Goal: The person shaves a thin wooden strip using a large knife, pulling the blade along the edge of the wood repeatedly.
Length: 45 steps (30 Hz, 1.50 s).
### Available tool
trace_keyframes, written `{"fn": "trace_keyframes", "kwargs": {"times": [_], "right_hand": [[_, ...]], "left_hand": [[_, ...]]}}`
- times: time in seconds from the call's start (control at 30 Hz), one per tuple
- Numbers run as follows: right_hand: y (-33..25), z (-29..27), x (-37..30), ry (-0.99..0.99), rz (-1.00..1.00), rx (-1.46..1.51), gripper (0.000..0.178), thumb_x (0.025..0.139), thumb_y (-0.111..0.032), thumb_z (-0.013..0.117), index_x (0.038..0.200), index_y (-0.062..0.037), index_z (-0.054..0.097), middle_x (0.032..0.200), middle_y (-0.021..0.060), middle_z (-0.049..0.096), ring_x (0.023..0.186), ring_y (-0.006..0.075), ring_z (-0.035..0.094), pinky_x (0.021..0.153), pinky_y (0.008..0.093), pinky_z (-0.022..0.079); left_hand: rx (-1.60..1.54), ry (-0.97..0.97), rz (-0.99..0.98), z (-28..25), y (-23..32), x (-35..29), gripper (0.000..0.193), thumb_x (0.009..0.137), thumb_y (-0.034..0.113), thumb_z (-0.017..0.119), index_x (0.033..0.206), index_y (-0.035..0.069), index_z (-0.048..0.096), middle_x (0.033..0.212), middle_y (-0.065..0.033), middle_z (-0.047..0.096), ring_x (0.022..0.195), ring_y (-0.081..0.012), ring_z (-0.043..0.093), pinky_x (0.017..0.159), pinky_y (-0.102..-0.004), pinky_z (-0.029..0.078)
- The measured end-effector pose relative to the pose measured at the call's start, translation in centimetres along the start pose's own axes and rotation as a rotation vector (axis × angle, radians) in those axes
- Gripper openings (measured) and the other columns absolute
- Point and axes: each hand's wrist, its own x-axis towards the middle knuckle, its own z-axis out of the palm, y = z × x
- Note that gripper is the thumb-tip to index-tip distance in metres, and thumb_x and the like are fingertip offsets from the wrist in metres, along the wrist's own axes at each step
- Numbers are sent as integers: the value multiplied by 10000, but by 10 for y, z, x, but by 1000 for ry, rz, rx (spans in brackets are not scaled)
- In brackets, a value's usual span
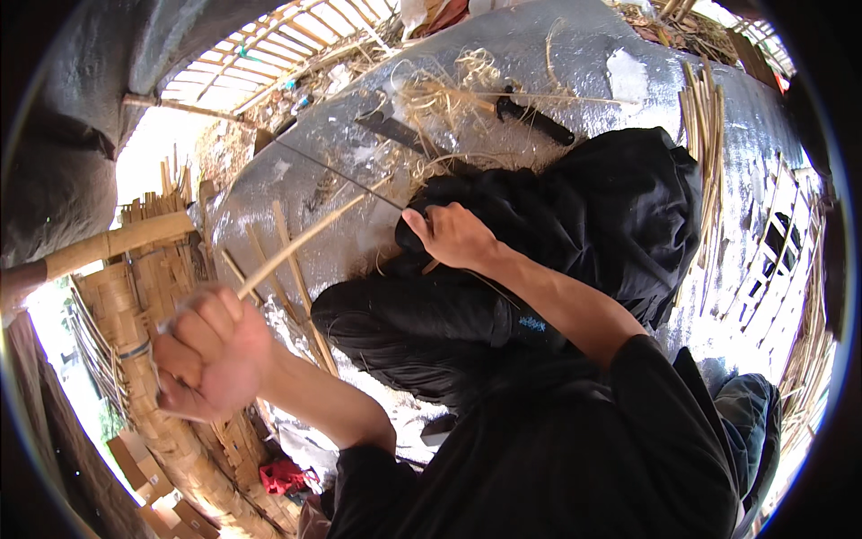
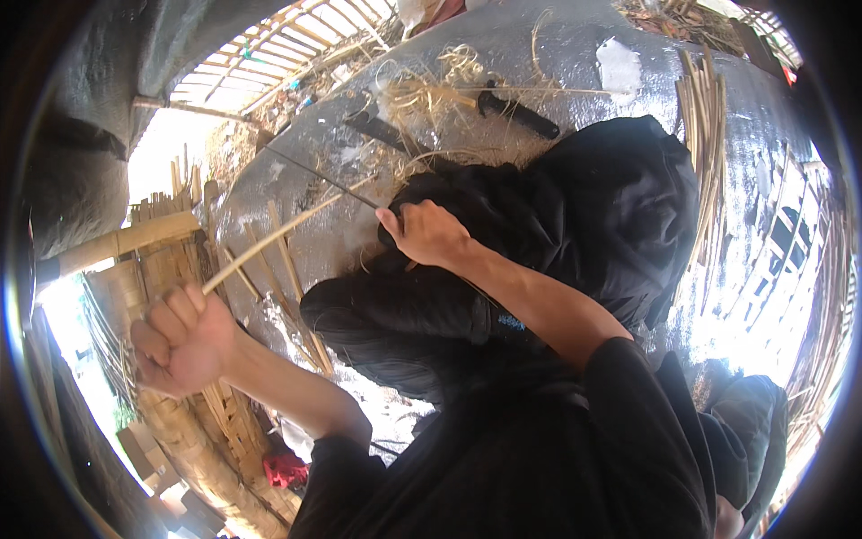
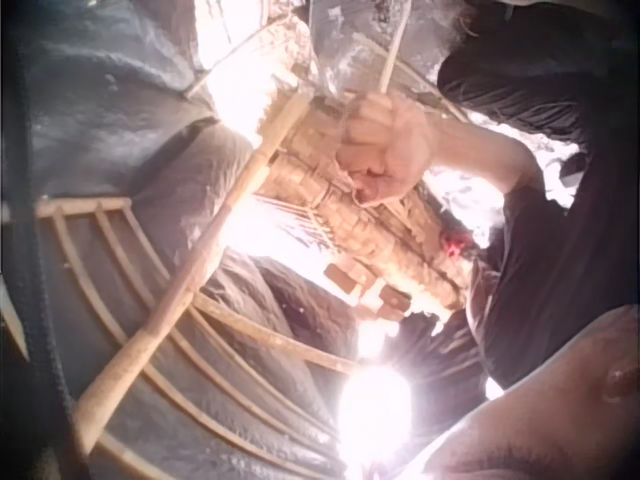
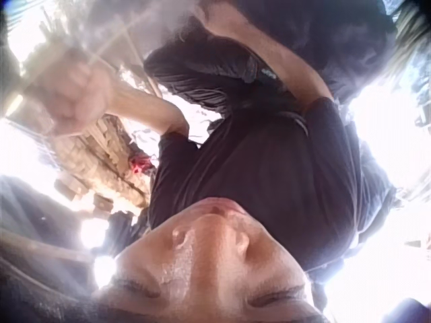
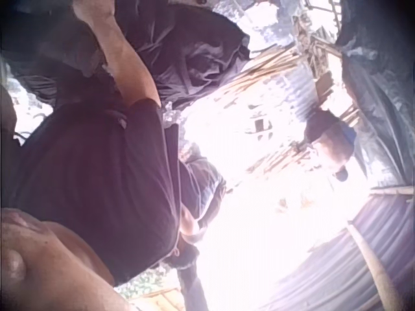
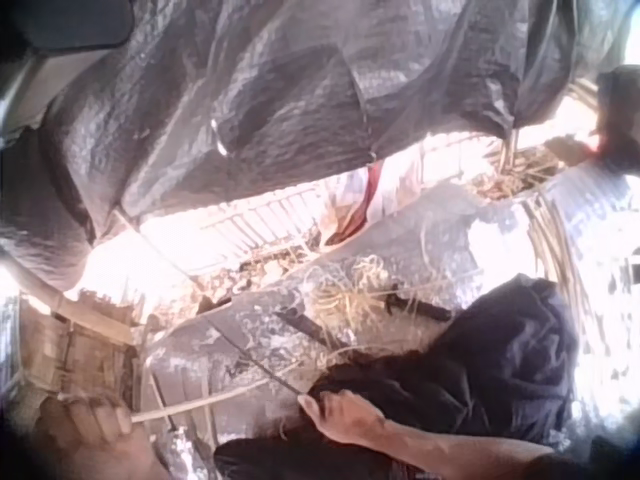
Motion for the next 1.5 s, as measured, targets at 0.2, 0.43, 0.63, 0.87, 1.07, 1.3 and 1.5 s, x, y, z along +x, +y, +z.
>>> {"fn": "trace_keyframes", "kwargs": {"times": [0.2, 0.43, 0.63, 0.87, 1.07, 1.3, 1.5], "right_hand": [[-79, -20, -22, -87, -95, 226, 559, 1028, -438, 462, 766, 32, 615, 594, 263, 567, 597, 464, 592, 573, 512, 481], [-22, -1, -7, -26, -49, 3, 546, 1025, -430, 472, 758, 18, 635, 635, 251, 620, 602, 431, 638, 558, 484, 528], [-70, -14, -26, -17, -103, 102, 558, 1018, -451, 477, 753, 20, 616, 596, 244, 598, 586, 468, 619, 568, 527, 521], [-23, -12, -13, -46, 77, -47, 607, 1007, -504, 447, 765, 13, 652, 642, 278, 628, 656, 467, 660, 641, 525, 561], [2, 6, -24, 130, -37, -6, 466, 1002, -392, 548, 752, -3, 605, 575, 232, 582, 536, 443, 591, 508, 496, 486], [-6, -4, -32, 93, -30, -19, 485, 1005, -365, 556, 691, 4, 587, 533, 215, 551, 503, 424, 587, 497, 463, 476], [56, -3, -23, -213, 407, 6, 614, 1008, -472, 484, 705, 34, 650, 606, 243, 617, 582, 399, 652, 559, 487, 535]], "left_hand": [[45, 70, 30, -6, 5, -16, 399, 952, 365, 446, 626, 184, 304, 542, 60, 261, 490, -82, 196, 495, -284, 164], [78, -13, 78, -22, 14, -31, 385, 937, 345, 455, 612, 187, 322, 531, 63, 286, 445, -65, 217, 461, -280, 162], [132, -23, 89, -15, 14, -28, 390, 938, 332, 433, 594, 182, 325, 520, 59, 279, 435, -65, 213, 446, -273, 163], [129, -23, 154, -10, 3, -21, 387, 937, 325, 426, 592, 180, 326, 518, 56, 276, 430, -70, 210, 461, -278, 176], [114, -50, 92, -11, 3, -14, 391, 943, 341, 422, 600, 178, 328, 529, 55, 256, 435, -76, 197, 458, -285, 173], [160, -57, 104, 0, -1, -10, 399, 940, 363, 449, 611, 176, 322, 545, 53, 271, 449, -73, 204, 452, -282, 164], [59, -66, 58, -9, 1, -6, 408, 945, 385, 449, 619, 174, 324, 544, 52, 274, 464, -80, 206, 481, -291, 168]]}}
